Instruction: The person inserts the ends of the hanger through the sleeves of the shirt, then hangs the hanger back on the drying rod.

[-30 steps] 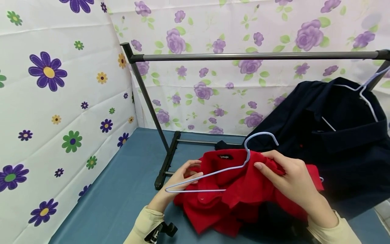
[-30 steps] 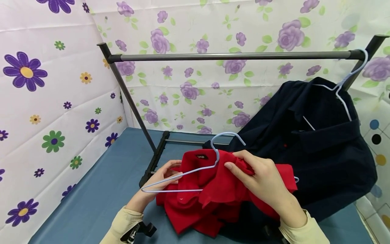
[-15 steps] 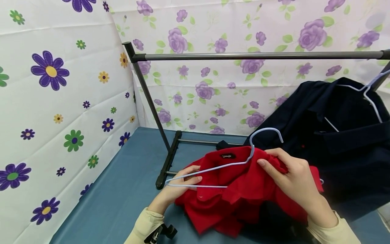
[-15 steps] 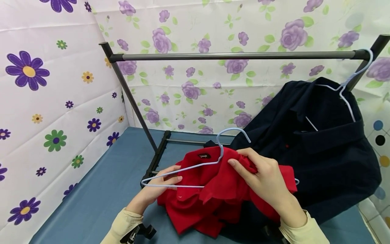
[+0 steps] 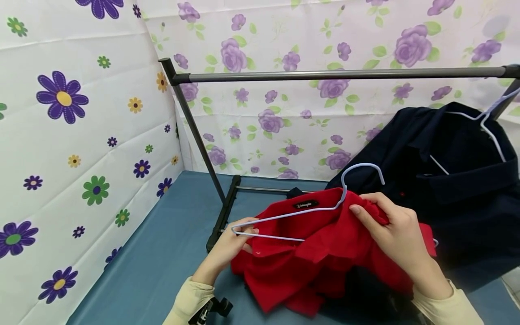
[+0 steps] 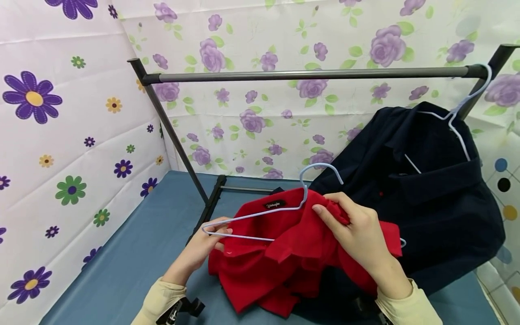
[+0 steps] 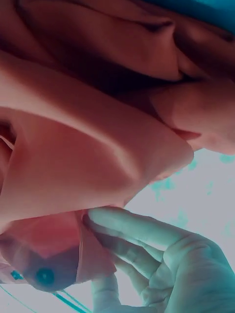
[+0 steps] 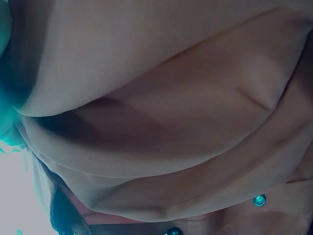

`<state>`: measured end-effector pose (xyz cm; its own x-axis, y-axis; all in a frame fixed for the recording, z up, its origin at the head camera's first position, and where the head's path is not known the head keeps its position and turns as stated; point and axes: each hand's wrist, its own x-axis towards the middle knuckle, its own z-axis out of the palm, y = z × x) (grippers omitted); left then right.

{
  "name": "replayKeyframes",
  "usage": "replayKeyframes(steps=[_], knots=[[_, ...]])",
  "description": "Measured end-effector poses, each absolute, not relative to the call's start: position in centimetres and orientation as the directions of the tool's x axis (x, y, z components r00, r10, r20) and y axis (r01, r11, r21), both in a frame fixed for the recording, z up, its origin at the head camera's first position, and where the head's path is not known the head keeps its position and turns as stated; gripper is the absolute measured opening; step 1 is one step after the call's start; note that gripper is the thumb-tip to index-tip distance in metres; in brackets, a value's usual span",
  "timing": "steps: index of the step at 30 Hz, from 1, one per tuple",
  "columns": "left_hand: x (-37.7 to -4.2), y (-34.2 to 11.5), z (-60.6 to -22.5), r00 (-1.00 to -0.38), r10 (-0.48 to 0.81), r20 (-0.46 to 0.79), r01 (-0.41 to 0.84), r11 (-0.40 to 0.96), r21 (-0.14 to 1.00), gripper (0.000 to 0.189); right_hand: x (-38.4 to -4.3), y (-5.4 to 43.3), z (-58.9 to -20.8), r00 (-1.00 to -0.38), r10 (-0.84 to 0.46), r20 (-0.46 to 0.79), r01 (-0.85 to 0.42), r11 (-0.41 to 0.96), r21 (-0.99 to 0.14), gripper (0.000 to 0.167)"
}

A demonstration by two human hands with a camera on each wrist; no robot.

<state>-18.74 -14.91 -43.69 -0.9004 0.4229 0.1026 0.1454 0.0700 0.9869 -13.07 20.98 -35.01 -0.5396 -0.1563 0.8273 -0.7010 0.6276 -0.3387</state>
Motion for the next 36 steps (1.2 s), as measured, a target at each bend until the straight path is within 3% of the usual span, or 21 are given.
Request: replayKeyframes(steps=[3, 8, 14, 23, 36], knots=[[-18.7, -15.1, -43.4, -0.917, 0.388, 0.093, 0.143, 0.103, 0.984, 0.03, -13.3, 21.1, -35.3, -0.526, -0.139, 0.839, -0.699, 0.632, -0.334, 0.021], [-18.8, -15.2, -43.1, -0.918, 0.387, 0.089, 0.143, 0.112, 0.983, 0.028, -13.6, 21.4, -35.7, -0.49, -0.105, 0.865, -0.694, 0.648, -0.314, 0.042], [-19.3, -16.1, -42.7, -0.916, 0.387, 0.107, 0.156, 0.099, 0.983, 0.03, -13.4, 21.4, -36.0, -0.445, -0.092, 0.891, -0.672, 0.692, -0.265, 0.055], [-19.7, -17.8, -41.6, -0.954, 0.257, 0.155, 0.192, 0.126, 0.973, 0.026, -13.1, 21.0, -36.2, -0.332, -0.176, 0.927, -0.675, 0.731, -0.103, 0.053], [-18.9, -17.9, -40.1, -0.933, 0.173, 0.315, 0.343, 0.17, 0.924, 0.022, -13.0, 21.0, -36.5, -0.368, -0.172, 0.914, -0.655, 0.745, -0.124, 0.054]])
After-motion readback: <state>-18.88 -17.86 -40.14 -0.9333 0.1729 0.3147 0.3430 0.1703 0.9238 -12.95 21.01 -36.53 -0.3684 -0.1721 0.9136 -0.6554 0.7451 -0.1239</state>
